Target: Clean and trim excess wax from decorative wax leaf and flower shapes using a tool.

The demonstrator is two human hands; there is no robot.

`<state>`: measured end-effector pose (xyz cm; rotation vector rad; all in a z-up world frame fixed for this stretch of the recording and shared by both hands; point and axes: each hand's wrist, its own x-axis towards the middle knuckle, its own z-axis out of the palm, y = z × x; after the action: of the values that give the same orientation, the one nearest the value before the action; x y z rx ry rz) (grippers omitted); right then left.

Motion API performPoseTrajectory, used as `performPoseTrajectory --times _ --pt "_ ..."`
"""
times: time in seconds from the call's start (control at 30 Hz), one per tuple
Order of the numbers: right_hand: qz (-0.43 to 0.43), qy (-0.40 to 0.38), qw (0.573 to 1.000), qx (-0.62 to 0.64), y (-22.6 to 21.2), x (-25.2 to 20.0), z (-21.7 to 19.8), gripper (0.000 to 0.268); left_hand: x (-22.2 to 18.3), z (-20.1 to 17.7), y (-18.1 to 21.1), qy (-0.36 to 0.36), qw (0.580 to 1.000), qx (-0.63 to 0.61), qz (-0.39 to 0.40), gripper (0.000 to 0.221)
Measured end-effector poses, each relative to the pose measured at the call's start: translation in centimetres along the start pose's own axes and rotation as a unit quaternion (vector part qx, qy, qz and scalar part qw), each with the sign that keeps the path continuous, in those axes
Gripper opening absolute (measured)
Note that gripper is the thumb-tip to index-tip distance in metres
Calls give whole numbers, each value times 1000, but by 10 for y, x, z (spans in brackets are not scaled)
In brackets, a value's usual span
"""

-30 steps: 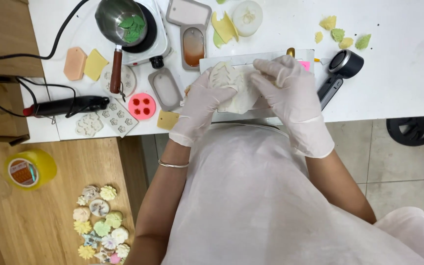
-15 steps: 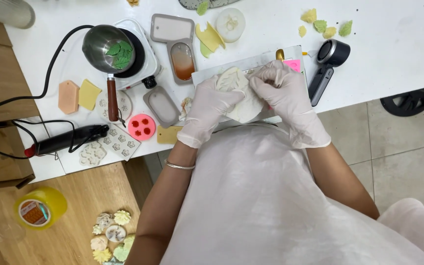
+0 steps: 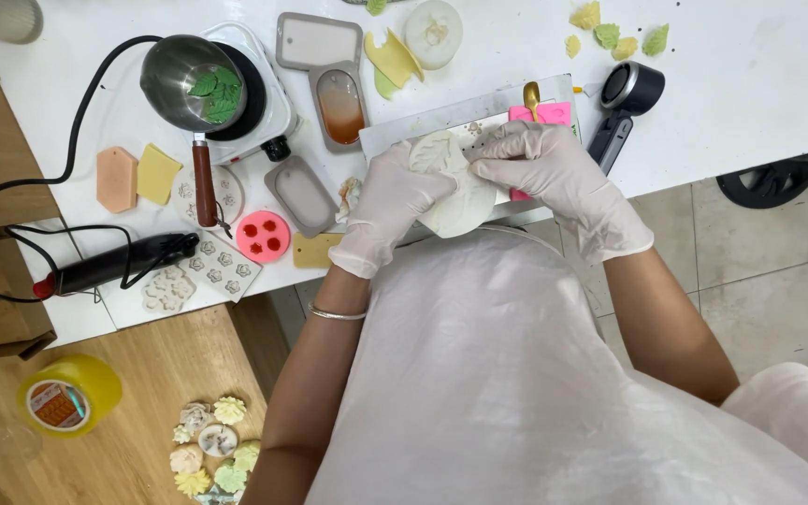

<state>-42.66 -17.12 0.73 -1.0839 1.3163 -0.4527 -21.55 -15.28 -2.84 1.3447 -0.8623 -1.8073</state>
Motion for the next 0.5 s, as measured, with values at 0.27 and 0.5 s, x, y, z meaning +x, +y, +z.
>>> performPoseTrajectory --times 0.27,0.5 --pt "-25 -7 999 -47 3 0 -6 12 0 4 16 -10 993 112 -23 72" --pt "1 -1 997 -72 -17 -7 -2 17 8 6 18 -28 984 173 -23 82"
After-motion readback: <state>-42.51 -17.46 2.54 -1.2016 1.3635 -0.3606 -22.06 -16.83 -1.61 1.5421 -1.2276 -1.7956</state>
